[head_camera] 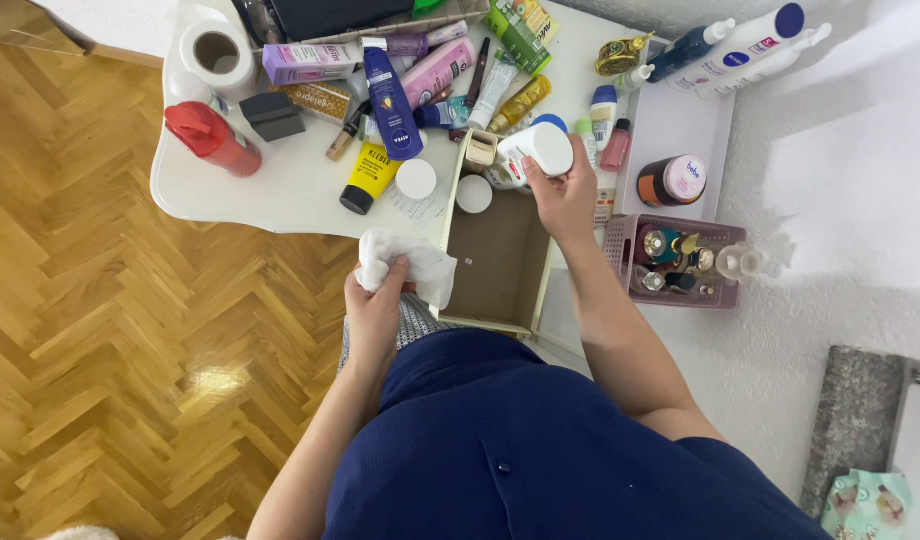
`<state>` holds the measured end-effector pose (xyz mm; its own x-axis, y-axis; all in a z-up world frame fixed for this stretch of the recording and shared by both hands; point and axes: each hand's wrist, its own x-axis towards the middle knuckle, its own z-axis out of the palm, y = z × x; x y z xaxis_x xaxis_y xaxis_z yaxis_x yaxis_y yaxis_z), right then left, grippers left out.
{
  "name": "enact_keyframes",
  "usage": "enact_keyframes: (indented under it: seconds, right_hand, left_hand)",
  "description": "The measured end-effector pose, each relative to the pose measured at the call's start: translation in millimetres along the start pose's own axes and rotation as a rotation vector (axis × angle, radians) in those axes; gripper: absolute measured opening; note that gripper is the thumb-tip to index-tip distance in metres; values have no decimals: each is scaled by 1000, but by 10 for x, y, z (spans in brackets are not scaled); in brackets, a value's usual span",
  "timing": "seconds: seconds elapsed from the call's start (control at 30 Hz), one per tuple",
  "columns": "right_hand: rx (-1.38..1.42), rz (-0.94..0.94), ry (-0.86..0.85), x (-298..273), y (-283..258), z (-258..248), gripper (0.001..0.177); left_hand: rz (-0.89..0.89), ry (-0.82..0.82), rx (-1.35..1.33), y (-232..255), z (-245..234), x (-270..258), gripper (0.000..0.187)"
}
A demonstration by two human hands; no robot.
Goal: The person wipes and sorts various cosmetic items on a white table, including tubes, bottles, and jars. They use a white cloth to wipe each item and place them into a drawer or on the table surface. The person handles items one at a time, occasionally opening a small box to retrieve or store products.
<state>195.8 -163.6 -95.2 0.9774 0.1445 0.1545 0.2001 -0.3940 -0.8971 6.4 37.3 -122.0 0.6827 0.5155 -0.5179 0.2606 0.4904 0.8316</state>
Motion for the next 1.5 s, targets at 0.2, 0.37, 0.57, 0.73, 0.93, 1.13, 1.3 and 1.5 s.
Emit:
enact_keyframes:
  seconds: [0.2,0.37,0.57,0.73,0.93,1.13,1.3,1.5]
  right_hand:
    - [58,-11,-30,-69,131,40,30]
    - [94,-23,-101,-34,155,4,36]
    - [-51,-18,-193,42,-111,-180,60]
    - [-335,-8,-206,46,230,-364,48]
    - [-1233,-298,-388,-130,1034,-131,19]
    - [-1232,-389,-272,-235,1243,-39,15]
    - [-1140,-384,-307,-419,1220,-65,9]
    - [-1057,-329,-325,-472,925,-58,28]
  left_hand:
    - [63,-12,4,13,-32,-17,13]
    - [65,8,-1,-61,-30,-33,14]
    - [56,-5,43,-36,-94,-101,14]
    - [69,-18,56,-29,-30,-184,14]
    - [53,-70,51,128,69,-282,22]
    - [58,-91,83,-13,68,-217,17]
    - [50,-87,88,-117,37,-134,15]
    - [48,-94,98,-63,81,-118,14]
